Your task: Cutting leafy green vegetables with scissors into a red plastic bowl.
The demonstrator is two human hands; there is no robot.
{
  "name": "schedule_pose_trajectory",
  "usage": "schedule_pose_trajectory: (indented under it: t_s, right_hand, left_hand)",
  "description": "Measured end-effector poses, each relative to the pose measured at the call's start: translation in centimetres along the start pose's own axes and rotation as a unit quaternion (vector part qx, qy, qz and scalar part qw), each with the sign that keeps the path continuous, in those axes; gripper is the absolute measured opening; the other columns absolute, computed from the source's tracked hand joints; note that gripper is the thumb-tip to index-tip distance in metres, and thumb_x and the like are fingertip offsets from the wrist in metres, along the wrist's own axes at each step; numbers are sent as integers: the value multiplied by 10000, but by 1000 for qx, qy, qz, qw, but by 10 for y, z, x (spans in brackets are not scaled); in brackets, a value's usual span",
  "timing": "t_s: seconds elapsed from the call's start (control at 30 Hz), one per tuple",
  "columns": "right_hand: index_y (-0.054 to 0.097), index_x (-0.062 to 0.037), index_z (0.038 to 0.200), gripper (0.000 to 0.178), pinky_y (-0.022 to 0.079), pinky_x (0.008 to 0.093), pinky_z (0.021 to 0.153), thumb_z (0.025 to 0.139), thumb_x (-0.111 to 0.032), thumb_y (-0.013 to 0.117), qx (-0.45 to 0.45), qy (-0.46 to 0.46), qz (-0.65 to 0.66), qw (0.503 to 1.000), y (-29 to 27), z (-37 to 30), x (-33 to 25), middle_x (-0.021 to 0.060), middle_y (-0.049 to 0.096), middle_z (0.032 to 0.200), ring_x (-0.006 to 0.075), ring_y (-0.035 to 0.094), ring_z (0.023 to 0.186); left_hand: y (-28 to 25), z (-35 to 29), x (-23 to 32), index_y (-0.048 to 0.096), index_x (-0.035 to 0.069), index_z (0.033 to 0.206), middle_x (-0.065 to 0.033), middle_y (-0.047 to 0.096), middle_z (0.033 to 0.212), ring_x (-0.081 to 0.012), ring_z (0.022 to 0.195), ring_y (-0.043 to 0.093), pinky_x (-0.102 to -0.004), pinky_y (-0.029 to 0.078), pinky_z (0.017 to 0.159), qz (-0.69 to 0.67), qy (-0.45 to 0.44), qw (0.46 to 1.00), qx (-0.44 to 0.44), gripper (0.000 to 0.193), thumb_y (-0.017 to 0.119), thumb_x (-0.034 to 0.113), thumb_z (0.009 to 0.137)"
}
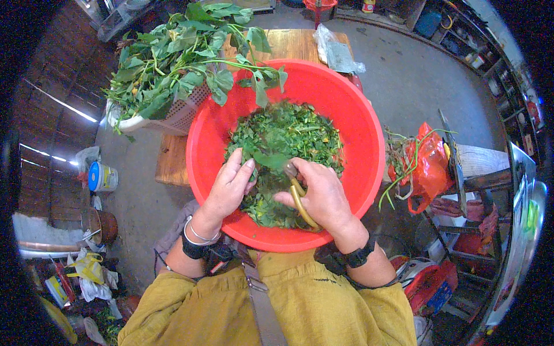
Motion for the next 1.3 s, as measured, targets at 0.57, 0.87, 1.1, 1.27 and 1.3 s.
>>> schedule_pose_trajectory:
  t_s: [0.57, 0.87, 1.1, 1.27, 1.3]
  right_hand:
    - [587, -66, 1050, 569, 466, 354, 585, 643, -427, 752, 23, -14, -26, 999, 4, -7, 5, 110, 592, 721, 262, 592, 650]
    - [547, -57, 1108, 630, 417, 406, 782, 621, -385, 776, -36, -31, -38, 998, 5, -2, 8, 132, 594, 925, 307, 562, 887]
    - [564, -64, 1069, 579, 436, 404, 726, 638, -399, 758, 1, -103, -97, 990, 4, -1, -2, 129, 590, 852, 303, 575, 851]
    - [601, -97, 978, 486, 439, 367, 527, 625, -387, 766, 41, -56, -72, 995, 2, -7, 1, 87, 518, 596, 288, 549, 575]
    - [599, -97, 982, 488, 438, 366, 528, 620, -375, 772, 62, -43, -69, 995, 1, -6, 1, 88, 516, 597, 286, 547, 574]
  left_hand:
    - [-2, 1, -8, 539, -6, 973, -50, 543, 716, -106, 651, 482, -288, 435, 609, 112, 34, 993, -28, 148, 500, 116, 899]
    - [-4, 5, -12, 533, 40, 1052, 19, 510, 675, -40, 527, 441, -206, 353, 455, -60, -29, 997, 32, 172, 476, 130, 918]
    - [-2, 1, -8, 568, 38, 1037, 18, 540, 687, -35, 507, 435, -188, 349, 455, -45, -63, 997, -19, 192, 453, 66, 887]
    - [4, -2, -5, 559, -10, 1093, 18, 562, 675, -42, 556, 491, -215, 397, 479, 34, -52, 998, -17, 246, 532, 93, 871]
    - [4, -2, 0, 546, -36, 1107, -5, 585, 679, -50, 581, 527, -226, 421, 487, 38, -64, 997, -27, 280, 565, 105, 865]
Point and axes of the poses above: each hand's wrist, its own z-axis towards the middle knuckle, its own y-axis out of the palm, x = y × z, the point moved 2 cm from there along z, towards the middle knuckle
